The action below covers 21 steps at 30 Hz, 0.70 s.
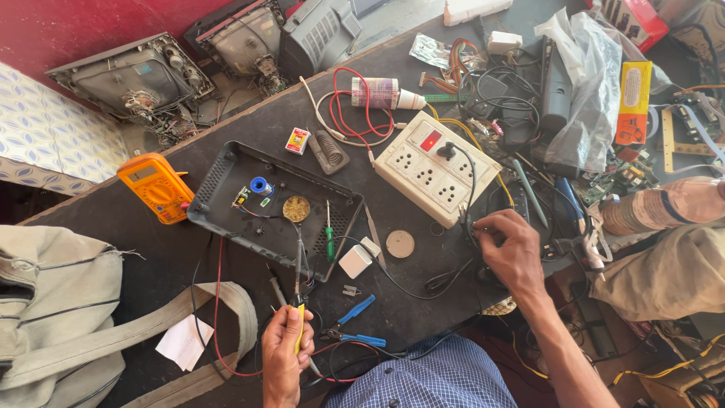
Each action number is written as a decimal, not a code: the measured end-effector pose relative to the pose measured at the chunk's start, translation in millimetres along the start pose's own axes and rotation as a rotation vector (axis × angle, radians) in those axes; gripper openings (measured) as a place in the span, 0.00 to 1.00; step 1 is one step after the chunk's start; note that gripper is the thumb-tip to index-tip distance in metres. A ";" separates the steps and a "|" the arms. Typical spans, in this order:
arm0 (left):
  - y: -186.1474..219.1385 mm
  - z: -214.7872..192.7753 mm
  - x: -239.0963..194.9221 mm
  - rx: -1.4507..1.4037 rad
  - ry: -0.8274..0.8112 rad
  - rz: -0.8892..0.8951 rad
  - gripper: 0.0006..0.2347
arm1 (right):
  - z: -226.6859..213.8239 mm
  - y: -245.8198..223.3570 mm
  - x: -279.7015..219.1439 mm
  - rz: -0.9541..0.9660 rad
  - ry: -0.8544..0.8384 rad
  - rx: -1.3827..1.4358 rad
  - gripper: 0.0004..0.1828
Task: The person handles a small circuit board, connects it to a multimeter, and uses a soldering iron and screwdriver to work on the board. The person also uses tweezers to adjust components on the circuit board.
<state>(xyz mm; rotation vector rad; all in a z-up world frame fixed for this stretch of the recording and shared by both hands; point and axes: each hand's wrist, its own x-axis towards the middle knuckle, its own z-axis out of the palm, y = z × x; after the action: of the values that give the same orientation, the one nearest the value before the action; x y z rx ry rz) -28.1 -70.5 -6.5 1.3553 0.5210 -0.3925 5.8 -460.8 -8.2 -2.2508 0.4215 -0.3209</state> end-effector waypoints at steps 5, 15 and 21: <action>3.2 -1.2 1.4 0.006 -0.016 -0.031 0.14 | -1.3 -7.2 0.7 0.040 0.061 0.032 0.08; 7.5 -9.1 11.3 -0.007 -0.083 -0.058 0.14 | -7.3 -14.0 -2.8 -0.051 0.051 -0.148 0.08; 7.3 -13.6 12.9 0.005 -0.133 -0.068 0.14 | -6.5 -14.3 -8.8 0.130 0.124 0.058 0.11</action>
<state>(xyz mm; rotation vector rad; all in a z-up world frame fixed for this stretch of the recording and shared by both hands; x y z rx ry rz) -15.1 -55.4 -9.6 1.3085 0.4567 -0.5359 -1.8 -452.9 6.0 -2.1422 0.6136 -0.4014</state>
